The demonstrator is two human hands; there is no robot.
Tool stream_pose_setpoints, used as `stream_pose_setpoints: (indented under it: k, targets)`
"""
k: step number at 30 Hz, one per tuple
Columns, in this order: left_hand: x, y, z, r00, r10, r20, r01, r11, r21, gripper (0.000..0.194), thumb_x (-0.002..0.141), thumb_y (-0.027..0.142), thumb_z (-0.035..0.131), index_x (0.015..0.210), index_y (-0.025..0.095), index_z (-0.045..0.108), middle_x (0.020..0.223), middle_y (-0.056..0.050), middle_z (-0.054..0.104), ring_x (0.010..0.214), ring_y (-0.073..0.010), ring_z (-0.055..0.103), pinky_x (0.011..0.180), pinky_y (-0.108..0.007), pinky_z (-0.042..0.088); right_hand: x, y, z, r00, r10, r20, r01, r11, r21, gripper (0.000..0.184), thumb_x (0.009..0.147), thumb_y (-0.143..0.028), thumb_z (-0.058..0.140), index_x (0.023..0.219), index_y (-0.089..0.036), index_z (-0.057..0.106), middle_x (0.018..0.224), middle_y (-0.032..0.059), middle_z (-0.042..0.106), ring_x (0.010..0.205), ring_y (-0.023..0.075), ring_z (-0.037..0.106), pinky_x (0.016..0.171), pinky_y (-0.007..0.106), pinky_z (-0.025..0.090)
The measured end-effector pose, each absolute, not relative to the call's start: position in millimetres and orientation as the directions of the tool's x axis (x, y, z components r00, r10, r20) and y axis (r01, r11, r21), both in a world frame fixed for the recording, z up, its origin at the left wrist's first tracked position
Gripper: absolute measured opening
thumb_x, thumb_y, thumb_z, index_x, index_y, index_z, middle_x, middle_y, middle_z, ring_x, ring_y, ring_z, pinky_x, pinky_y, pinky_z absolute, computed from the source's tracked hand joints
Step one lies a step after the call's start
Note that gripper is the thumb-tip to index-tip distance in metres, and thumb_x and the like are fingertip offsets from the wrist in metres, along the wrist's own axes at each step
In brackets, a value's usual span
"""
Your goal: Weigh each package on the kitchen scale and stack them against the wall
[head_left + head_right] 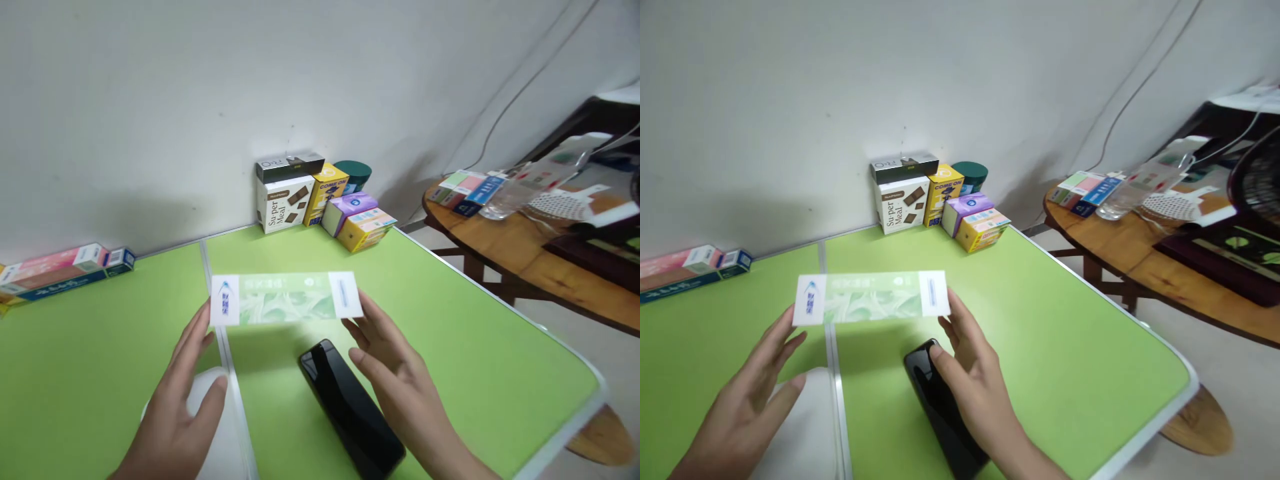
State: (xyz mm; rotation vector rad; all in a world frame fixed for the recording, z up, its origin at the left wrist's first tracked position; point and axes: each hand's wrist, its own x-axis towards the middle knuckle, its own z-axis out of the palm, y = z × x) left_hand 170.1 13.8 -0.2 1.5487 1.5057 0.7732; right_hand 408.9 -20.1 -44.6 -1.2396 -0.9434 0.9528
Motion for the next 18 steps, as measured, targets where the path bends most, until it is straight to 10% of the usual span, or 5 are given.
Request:
stream_pose_setpoints:
  k: [9,18]
  targets:
    - [257,98,7,0.287,0.956,-0.065,0.444,-0.073,0.893,0.073,0.081,0.025,0.050,0.145,0.034,0.015,0.154,-0.001,0.017,0.136,-0.0296,0.028,0.109,-0.050,0.029,471,61,-52,0.450,0.876,0.174,0.056,0.167,-0.984,0.059,0.076,-0.021,0.056,0.133,-0.035,0.044,0.141,-0.0009,0.044,0.128,0.0267,0.040,0.107,0.049,0.030]
    - [317,226,55,0.325,0.889,0.322,0.288,-0.417,0.862,0.063,0.076,0.002,0.048,0.132,0.029,0.041,0.131,-0.002,0.053,0.129,-0.0264,0.040,0.107,-0.046,0.035,525,221,15,0.397,0.807,0.437,0.324,0.322,-0.890,0.051,0.072,-0.011,0.047,0.121,-0.023,0.054,0.116,0.0031,0.062,0.114,0.0268,0.052,0.090,0.043,0.047]
